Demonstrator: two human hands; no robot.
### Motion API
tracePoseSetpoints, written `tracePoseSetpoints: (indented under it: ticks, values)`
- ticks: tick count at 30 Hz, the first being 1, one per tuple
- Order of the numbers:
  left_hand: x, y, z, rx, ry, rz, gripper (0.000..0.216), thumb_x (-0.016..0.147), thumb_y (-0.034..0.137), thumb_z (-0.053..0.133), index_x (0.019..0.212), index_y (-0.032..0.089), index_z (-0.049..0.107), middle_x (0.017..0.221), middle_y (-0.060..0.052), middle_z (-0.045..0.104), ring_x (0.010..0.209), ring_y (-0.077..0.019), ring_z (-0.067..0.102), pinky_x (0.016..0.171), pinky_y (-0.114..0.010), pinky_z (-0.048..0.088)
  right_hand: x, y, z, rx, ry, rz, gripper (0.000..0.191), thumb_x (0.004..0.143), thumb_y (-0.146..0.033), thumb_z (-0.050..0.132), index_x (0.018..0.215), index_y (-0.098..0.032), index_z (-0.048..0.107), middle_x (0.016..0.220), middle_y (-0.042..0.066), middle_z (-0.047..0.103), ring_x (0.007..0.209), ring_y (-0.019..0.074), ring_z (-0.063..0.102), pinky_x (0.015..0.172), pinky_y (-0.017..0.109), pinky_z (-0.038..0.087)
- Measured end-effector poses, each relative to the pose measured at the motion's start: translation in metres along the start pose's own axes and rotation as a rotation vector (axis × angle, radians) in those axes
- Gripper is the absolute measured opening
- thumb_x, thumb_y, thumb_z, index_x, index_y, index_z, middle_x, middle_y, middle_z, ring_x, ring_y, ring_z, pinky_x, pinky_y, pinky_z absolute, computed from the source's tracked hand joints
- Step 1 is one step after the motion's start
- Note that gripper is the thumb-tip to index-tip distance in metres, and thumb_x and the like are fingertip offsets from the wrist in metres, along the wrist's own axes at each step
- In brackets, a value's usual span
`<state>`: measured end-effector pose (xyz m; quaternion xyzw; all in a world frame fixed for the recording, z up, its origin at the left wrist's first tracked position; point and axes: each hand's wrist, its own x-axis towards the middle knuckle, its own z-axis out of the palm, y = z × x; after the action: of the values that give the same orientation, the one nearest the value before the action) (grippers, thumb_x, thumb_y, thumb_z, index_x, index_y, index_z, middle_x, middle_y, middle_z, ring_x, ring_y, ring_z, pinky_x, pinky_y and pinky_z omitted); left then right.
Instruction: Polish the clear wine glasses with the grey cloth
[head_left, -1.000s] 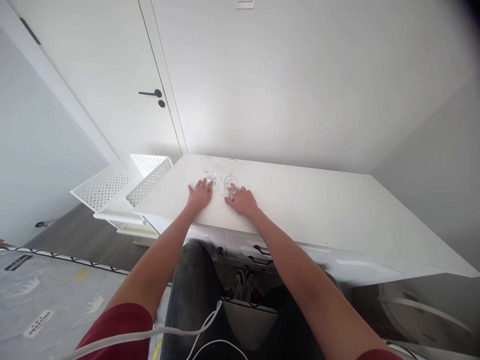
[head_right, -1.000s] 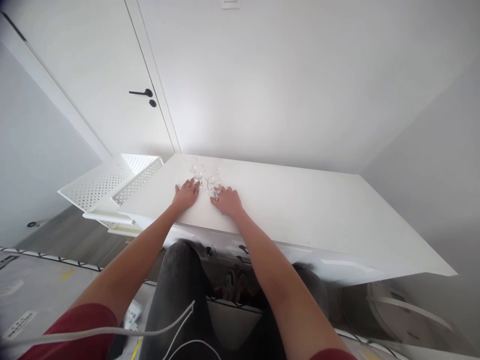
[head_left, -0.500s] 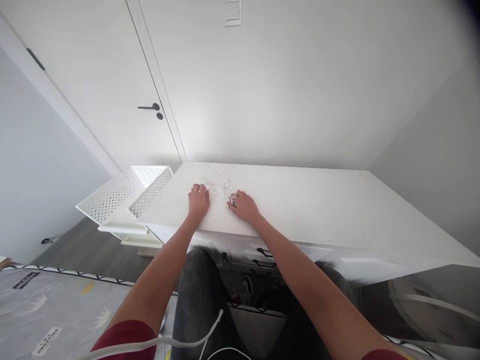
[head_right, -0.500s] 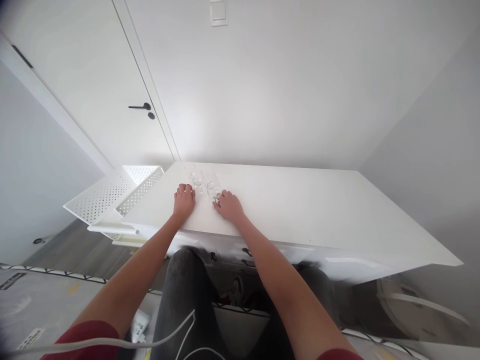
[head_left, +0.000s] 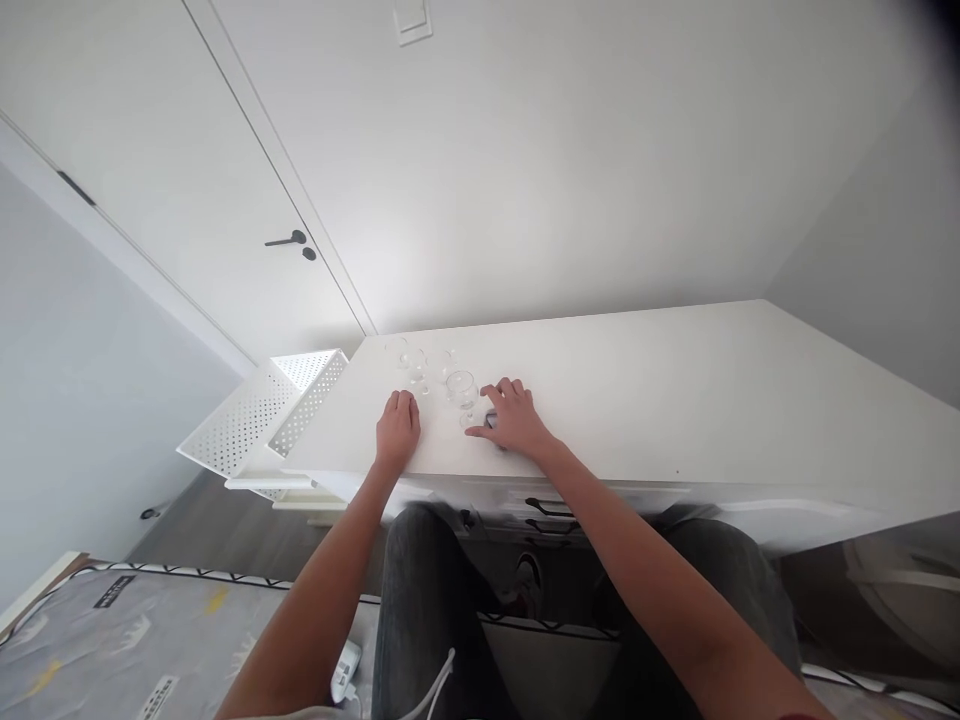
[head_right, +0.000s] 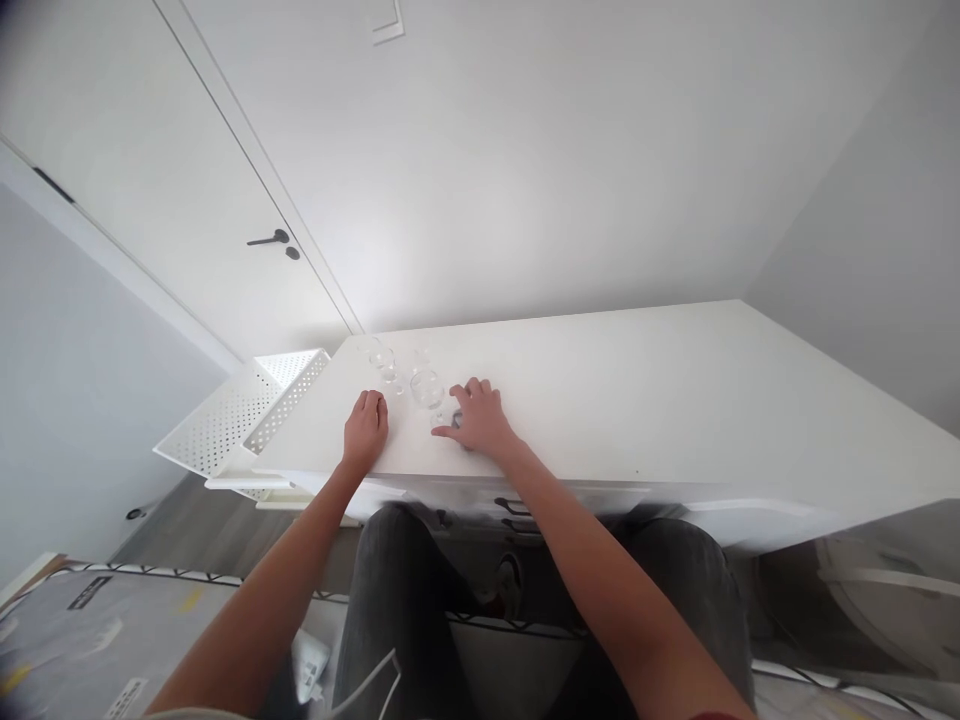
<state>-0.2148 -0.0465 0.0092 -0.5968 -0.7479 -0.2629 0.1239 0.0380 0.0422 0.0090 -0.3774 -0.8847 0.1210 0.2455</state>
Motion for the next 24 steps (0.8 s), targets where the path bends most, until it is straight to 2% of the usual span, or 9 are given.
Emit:
tracePoseSetpoints:
  ticks: [2, 6, 8, 10, 12, 16, 18, 20, 24]
  values:
    - [0.0, 0.001, 0.0, -0.016, -0.003, -0.004, 0.026, 0.11, 0.027, 0.03, 0.104, 0.022, 0.055, 0.1, -0.01, 0.062, 0.082, -0.0229, 0.058, 0.063, -0.032, 0.038, -0.013, 0.01, -0.016, 0.068, -0.003, -0.013, 0.061, 0.085, -0.066, 0.072, 0.125, -0.021, 0.064, 0.117, 0.014, 0.062, 0.11, 0.0334, 0.056, 0.093, 0.045, 0.046]
    - [0.002, 0.003, 0.002, -0.032, -0.011, -0.01, 0.024, 0.11, 0.027, 0.033, 0.101, 0.023, 0.054, 0.098, -0.008, 0.061, 0.079, -0.0213, 0.057, 0.063, -0.031, 0.035, -0.037, 0.044, -0.045, 0.295, -0.17, 0.049, 0.026, 0.094, -0.046, 0.063, 0.111, -0.026, 0.069, 0.096, 0.005, 0.067, 0.081, 0.022, 0.06, 0.072, 0.034, 0.044]
    - [0.003, 0.003, 0.002, -0.038, -0.009, -0.016, 0.024, 0.109, 0.027, 0.033, 0.1, 0.023, 0.054, 0.097, -0.008, 0.061, 0.078, -0.0209, 0.056, 0.063, -0.031, 0.034, -0.044, 0.06, -0.053, 0.404, -0.149, 0.116, 0.019, 0.094, -0.041, 0.061, 0.099, -0.026, 0.071, 0.089, 0.004, 0.067, 0.076, 0.0205, 0.058, 0.071, 0.034, 0.043]
    - [0.004, 0.003, 0.001, -0.047, 0.0, -0.024, 0.024, 0.109, 0.028, 0.033, 0.099, 0.023, 0.054, 0.096, -0.008, 0.061, 0.078, -0.0207, 0.055, 0.063, -0.031, 0.033, -0.048, 0.07, -0.057, 0.599, -0.022, 0.243, 0.02, 0.092, -0.043, 0.062, 0.09, -0.025, 0.069, 0.088, 0.004, 0.067, 0.079, 0.0209, 0.058, 0.073, 0.034, 0.045]
    - [0.003, 0.005, -0.002, -0.065, 0.012, -0.031, 0.023, 0.109, 0.028, 0.034, 0.097, 0.023, 0.054, 0.095, -0.007, 0.061, 0.077, -0.0203, 0.054, 0.064, -0.03, 0.033, -0.053, 0.071, -0.059, 0.957, 0.107, 0.4, 0.026, 0.092, -0.049, 0.063, 0.086, -0.025, 0.066, 0.092, 0.005, 0.067, 0.084, 0.022, 0.06, 0.075, 0.035, 0.049]
    - [-0.014, 0.018, -0.007, -0.121, 0.049, -0.036, 0.022, 0.108, 0.031, 0.036, 0.097, 0.023, 0.054, 0.088, -0.005, 0.061, 0.074, -0.0183, 0.054, 0.068, -0.03, 0.038, -0.061, 0.058, -0.058, 1.663, 0.14, 0.567, 0.024, 0.087, -0.046, 0.069, 0.096, -0.024, 0.068, 0.103, 0.01, 0.074, 0.096, 0.0287, 0.067, 0.077, 0.041, 0.057]
    - [-0.033, 0.031, -0.009, -0.192, 0.078, -0.078, 0.024, 0.108, 0.034, 0.036, 0.1, 0.022, 0.055, 0.079, -0.002, 0.058, 0.068, -0.0168, 0.052, 0.069, -0.029, 0.04, -0.063, 0.05, -0.057, 1.816, 0.151, 0.604, 0.028, 0.084, -0.04, 0.069, 0.107, -0.023, 0.07, 0.107, 0.012, 0.076, 0.101, 0.0318, 0.07, 0.077, 0.044, 0.059]
    - [-0.053, 0.047, -0.012, -0.424, 0.129, -0.272, 0.026, 0.108, 0.041, 0.04, 0.102, 0.023, 0.057, 0.067, 0.002, 0.052, 0.059, -0.0155, 0.049, 0.063, -0.028, 0.04, -0.064, 0.045, -0.054, 1.907, 0.171, 0.616, 0.033, 0.084, -0.039, 0.067, 0.114, -0.024, 0.07, 0.108, 0.012, 0.077, 0.103, 0.0328, 0.071, 0.077, 0.045, 0.06]
    - [-0.072, 0.077, -0.028, -0.772, -0.045, -0.447, 0.034, 0.103, 0.055, 0.05, 0.111, 0.023, 0.059, 0.064, 0.004, 0.054, 0.055, -0.0148, 0.048, 0.054, -0.026, 0.04, -0.064, 0.044, -0.048, 1.902, 0.22, 0.576, 0.034, 0.085, -0.039, 0.068, 0.116, -0.025, 0.069, 0.108, 0.008, 0.077, 0.104, 0.0308, 0.07, 0.077, 0.041, 0.06]
